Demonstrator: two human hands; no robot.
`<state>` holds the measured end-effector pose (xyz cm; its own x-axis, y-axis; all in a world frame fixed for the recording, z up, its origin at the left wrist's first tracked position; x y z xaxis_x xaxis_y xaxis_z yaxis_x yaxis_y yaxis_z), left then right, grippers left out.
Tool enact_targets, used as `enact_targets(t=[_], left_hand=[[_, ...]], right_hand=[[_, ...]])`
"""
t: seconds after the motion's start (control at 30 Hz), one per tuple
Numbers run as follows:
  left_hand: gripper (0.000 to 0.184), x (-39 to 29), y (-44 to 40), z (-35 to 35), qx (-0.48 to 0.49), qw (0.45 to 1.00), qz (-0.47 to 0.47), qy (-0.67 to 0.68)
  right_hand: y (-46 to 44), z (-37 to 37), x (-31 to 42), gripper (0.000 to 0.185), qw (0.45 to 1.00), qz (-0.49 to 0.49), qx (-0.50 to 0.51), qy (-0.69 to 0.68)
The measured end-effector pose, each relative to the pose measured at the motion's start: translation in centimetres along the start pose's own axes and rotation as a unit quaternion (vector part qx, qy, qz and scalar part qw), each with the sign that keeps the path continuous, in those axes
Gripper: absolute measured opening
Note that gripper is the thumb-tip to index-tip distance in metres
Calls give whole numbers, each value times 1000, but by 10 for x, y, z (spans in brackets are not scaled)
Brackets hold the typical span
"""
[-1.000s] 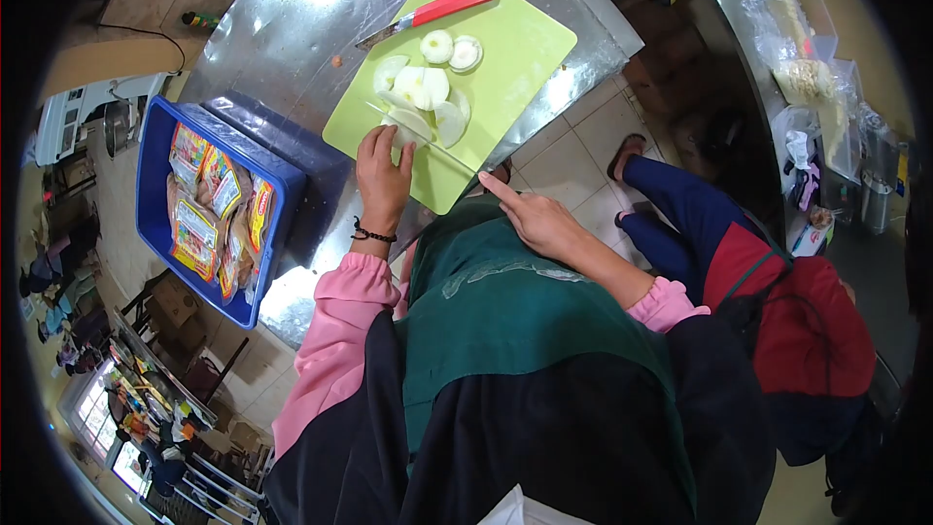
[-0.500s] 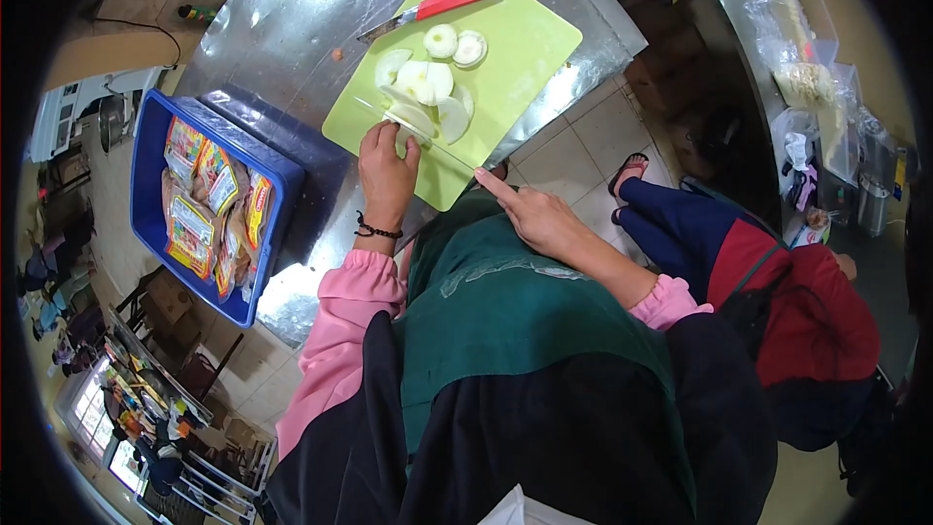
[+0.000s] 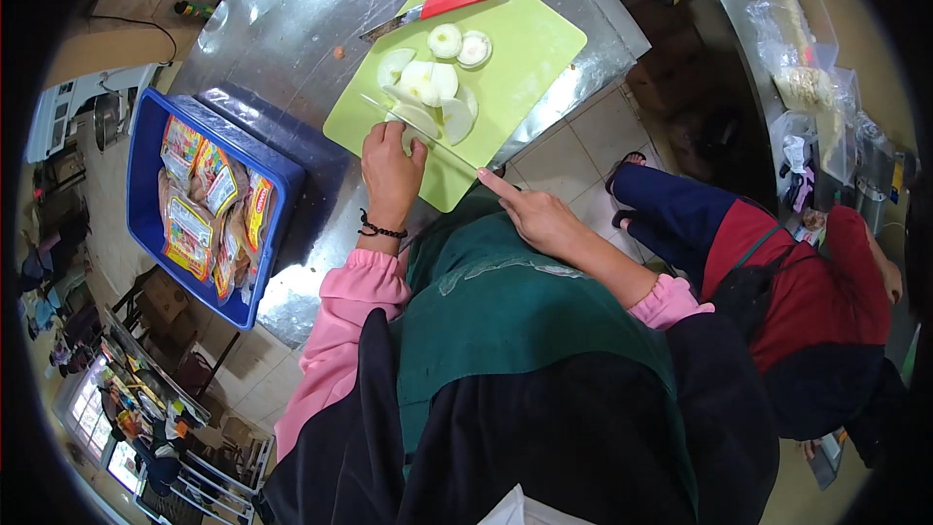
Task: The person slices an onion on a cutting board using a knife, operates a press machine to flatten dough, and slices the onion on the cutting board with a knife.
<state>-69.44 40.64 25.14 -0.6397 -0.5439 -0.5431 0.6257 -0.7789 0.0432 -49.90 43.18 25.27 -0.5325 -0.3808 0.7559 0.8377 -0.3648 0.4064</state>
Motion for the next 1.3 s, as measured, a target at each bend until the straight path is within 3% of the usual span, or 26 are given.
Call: enact_targets(t=[0.27,0.53,0.8,1.3], left_hand=[[24,5,2,-2,-12,1000,-9,18],[24,7,5,0,-28,999,-6,26],[24,4,3,2,-29,1000,-3,-2],[24,9,4,-2,-20,1000,-6,18]], right_hand=[[-22,-26,-30,50,1000,12,-16,0],[-1,-4,-9,49,999,17,-33,16],[4,-4,4,62,998,18,-4,63],[-30,-27,-18,57,1000,-1,-21,3]])
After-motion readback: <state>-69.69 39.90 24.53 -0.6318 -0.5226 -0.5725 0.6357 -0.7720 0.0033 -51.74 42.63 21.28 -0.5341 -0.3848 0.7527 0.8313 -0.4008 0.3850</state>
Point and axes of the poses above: each hand's wrist, its own y-axis away from the middle knuckle, its own z-axis out of the back of the hand, x = y × z, the point moved 8 cm from there along -y, towards the middle knuckle, and after that the axes turned 8 degrees about z, right-handed, at the moved point
